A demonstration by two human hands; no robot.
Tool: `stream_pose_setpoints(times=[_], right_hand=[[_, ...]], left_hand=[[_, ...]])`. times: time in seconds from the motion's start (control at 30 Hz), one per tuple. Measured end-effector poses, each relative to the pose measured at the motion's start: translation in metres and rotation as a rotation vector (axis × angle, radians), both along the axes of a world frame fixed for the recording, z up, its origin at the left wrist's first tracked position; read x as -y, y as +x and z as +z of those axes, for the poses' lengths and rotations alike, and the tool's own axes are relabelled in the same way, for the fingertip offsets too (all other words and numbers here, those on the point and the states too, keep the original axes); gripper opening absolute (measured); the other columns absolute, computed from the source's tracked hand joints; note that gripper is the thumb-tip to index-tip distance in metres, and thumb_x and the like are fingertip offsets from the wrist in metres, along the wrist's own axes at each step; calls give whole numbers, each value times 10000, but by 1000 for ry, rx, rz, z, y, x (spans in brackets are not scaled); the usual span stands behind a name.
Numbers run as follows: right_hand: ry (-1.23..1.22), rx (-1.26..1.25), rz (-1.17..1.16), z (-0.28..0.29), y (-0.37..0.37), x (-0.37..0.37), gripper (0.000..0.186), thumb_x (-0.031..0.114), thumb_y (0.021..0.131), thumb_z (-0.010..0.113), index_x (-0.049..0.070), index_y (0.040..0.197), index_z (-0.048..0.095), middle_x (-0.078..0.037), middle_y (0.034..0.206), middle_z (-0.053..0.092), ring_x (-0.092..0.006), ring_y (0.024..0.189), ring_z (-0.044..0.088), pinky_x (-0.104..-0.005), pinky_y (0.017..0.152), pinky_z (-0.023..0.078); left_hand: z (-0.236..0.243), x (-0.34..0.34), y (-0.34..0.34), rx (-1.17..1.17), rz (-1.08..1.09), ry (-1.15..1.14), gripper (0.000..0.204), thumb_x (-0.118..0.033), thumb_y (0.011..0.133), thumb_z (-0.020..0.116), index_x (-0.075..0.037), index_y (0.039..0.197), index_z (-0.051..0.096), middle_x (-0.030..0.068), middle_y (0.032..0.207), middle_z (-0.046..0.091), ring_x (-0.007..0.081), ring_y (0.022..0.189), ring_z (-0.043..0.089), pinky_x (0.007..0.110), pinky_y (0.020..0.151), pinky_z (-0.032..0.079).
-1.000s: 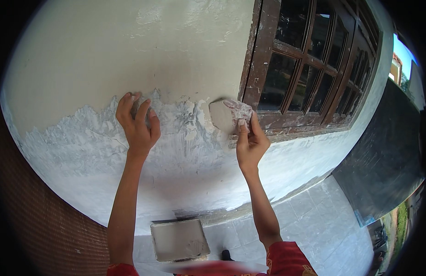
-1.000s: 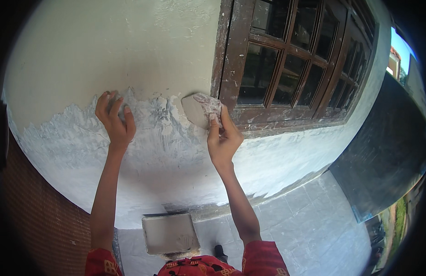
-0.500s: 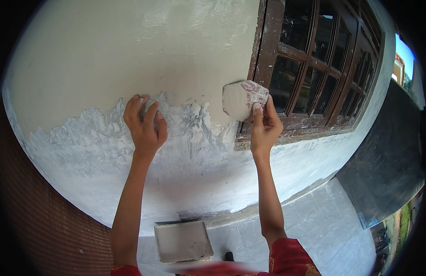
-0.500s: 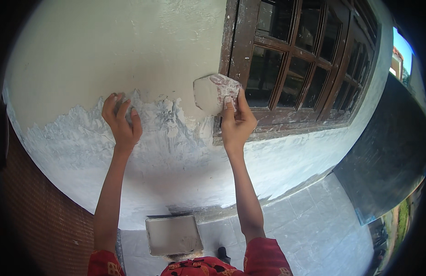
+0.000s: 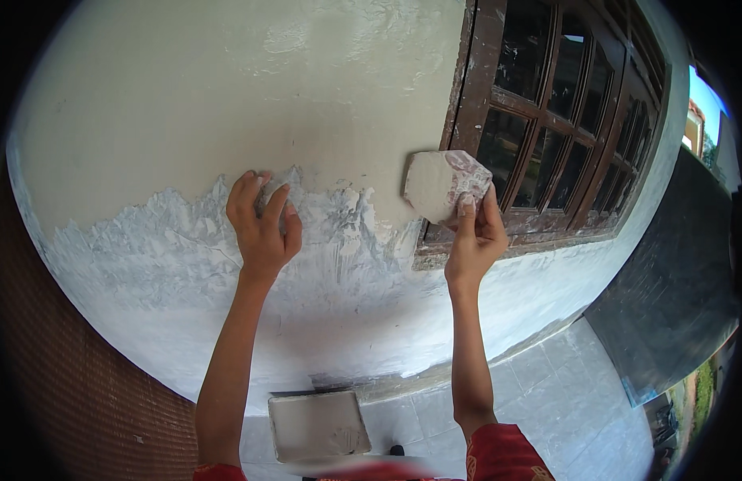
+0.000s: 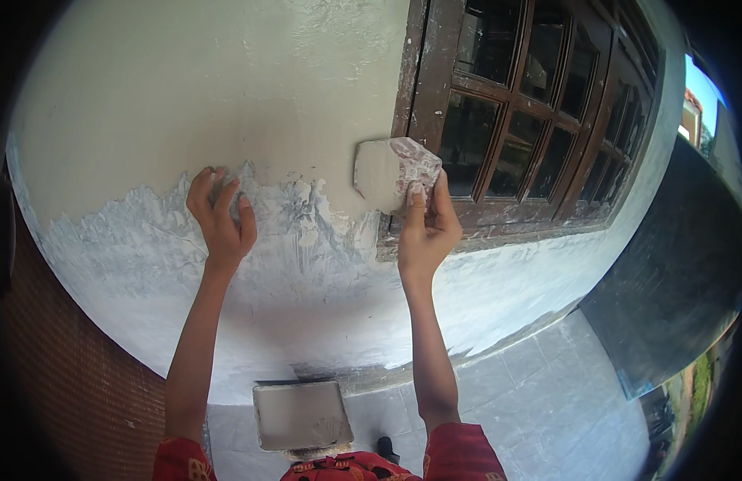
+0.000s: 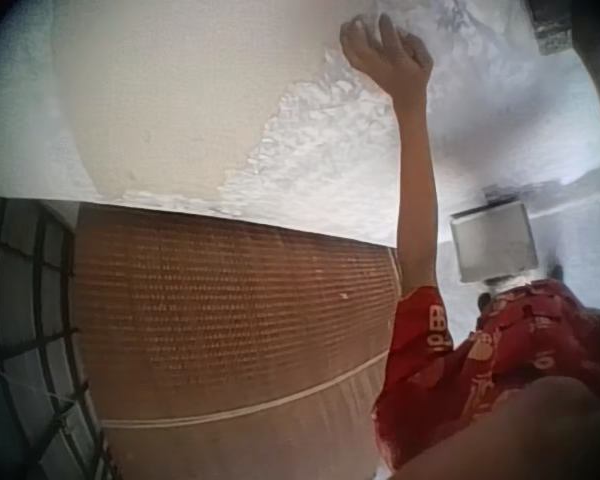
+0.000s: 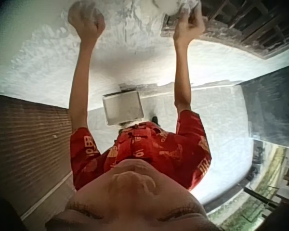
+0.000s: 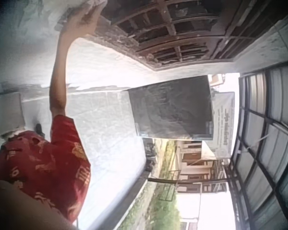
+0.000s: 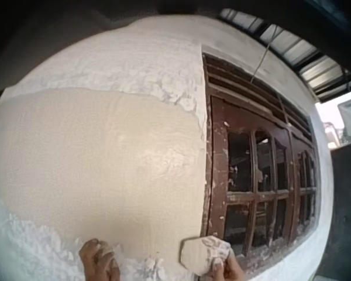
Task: The person spreads putty onto a damaged section of an exterior wall near a window frame using a plastic scraper.
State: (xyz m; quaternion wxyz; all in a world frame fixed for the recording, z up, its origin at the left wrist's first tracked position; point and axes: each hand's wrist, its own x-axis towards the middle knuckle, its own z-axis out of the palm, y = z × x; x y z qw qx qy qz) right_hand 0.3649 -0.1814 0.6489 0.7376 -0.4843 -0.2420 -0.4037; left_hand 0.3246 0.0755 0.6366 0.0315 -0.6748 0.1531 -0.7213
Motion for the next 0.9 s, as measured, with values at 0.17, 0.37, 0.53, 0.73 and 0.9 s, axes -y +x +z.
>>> stream_pose_setpoints(times=[0.17,0.37,0.53,0.73,0.9], right_hand=[[-183,-47,-128,-5,1,-28,396,30,862,606,-71,1234,514,-174,1095,630,-125,922,583,-232,767,467],[57,-20,-52,-2,2,8,415,33,891,569,-88,1272,458,-192,1128,602,-176,944,610,-274,799,501],[-167,18,-119,-6,-3,-34,364,36,853,623,-42,1203,559,-165,1021,656,-101,896,567,-216,734,466],[78,-54,-67,-1,8,22,409,40,899,560,-98,1270,455,-179,1122,608,-161,960,599,-273,834,483],[-173,49,-61,4,-9,-28,401,16,858,609,-63,1240,513,-174,1117,619,-150,970,590,-235,780,480]], left_hand=[[1,-5,2,49,-66,-42,282,-55,848,506,-25,1129,497,192,1275,336,354,1200,337,450,953,360],[1,2,-3,-9,14,-8,301,-50,853,504,-28,1153,483,182,1285,311,346,1201,338,451,955,358],[0,-4,0,36,-77,-24,287,-54,852,510,-30,1138,492,187,1285,333,352,1199,336,453,957,346],[1,1,-3,-5,5,-3,304,-51,854,504,-26,1156,479,187,1297,316,347,1198,338,450,968,340],[-1,0,2,14,-77,-26,293,-56,850,506,-26,1141,491,186,1286,337,351,1196,341,453,957,344]])
